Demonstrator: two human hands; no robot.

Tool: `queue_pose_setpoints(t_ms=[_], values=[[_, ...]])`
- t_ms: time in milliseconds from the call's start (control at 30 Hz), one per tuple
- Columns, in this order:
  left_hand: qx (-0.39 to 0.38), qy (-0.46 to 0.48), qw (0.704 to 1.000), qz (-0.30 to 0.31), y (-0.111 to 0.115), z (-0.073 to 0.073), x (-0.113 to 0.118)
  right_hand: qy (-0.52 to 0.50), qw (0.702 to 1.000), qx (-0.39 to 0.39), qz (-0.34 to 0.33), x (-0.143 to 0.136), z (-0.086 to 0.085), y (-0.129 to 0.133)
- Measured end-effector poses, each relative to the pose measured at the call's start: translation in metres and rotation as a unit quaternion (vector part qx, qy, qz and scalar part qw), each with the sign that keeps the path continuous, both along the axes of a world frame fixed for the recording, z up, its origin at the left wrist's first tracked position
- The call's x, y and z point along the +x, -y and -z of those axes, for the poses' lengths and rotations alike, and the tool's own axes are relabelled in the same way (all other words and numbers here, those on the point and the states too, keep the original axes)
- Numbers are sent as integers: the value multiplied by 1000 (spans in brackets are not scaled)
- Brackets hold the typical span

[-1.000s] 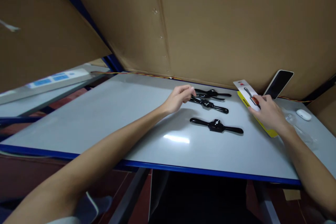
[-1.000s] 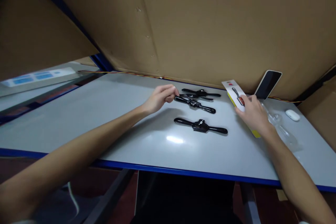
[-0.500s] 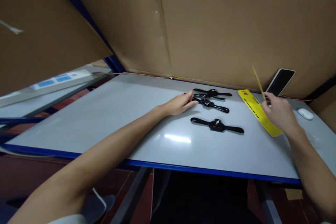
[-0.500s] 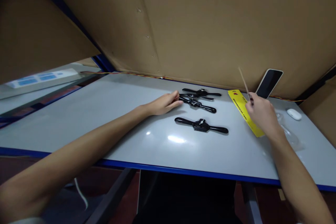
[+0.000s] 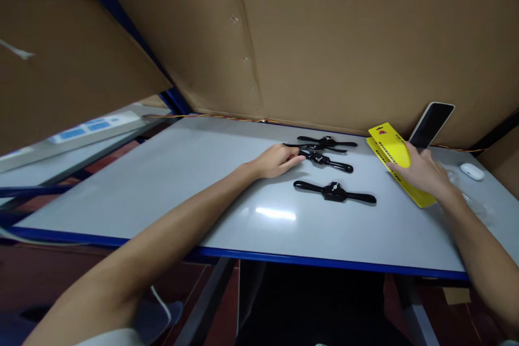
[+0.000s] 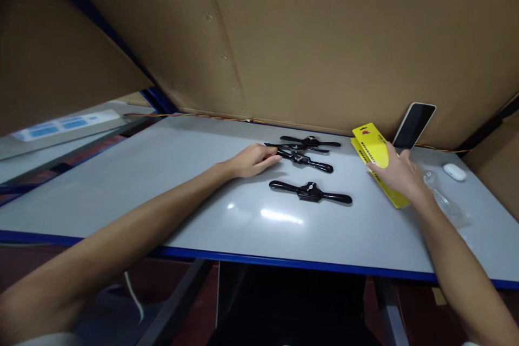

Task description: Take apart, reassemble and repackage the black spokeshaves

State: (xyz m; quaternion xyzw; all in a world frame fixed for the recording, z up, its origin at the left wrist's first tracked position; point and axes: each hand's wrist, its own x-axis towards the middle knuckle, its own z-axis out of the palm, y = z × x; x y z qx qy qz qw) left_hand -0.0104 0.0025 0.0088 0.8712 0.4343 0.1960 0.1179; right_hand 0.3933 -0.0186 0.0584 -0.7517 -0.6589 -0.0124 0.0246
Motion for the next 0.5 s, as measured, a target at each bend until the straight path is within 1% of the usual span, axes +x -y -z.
queue_pose_setpoints(t_ms=[100, 167, 267, 333, 400, 500], values=[[6, 34, 999, 20, 0, 2, -2, 26, 999, -43, -1, 3, 10, -5], [-21, 80, 996, 39, 1, 3, -2, 50, 997, -63, -17, 3, 13, -5], [-51, 132, 988, 61, 3, 4, -1, 70, 995, -64, -38, -1, 14, -4], [-45, 123, 989, 70, 6, 3, 2, 65, 995, -61, -39, -3, 14, -4], [-27, 89, 992, 84, 11, 1, 7, 62, 996, -59, -35, -2, 14, -5], [8, 33, 992, 125, 21, -3, 17, 72, 995, -57, -30, 3, 16, -7]])
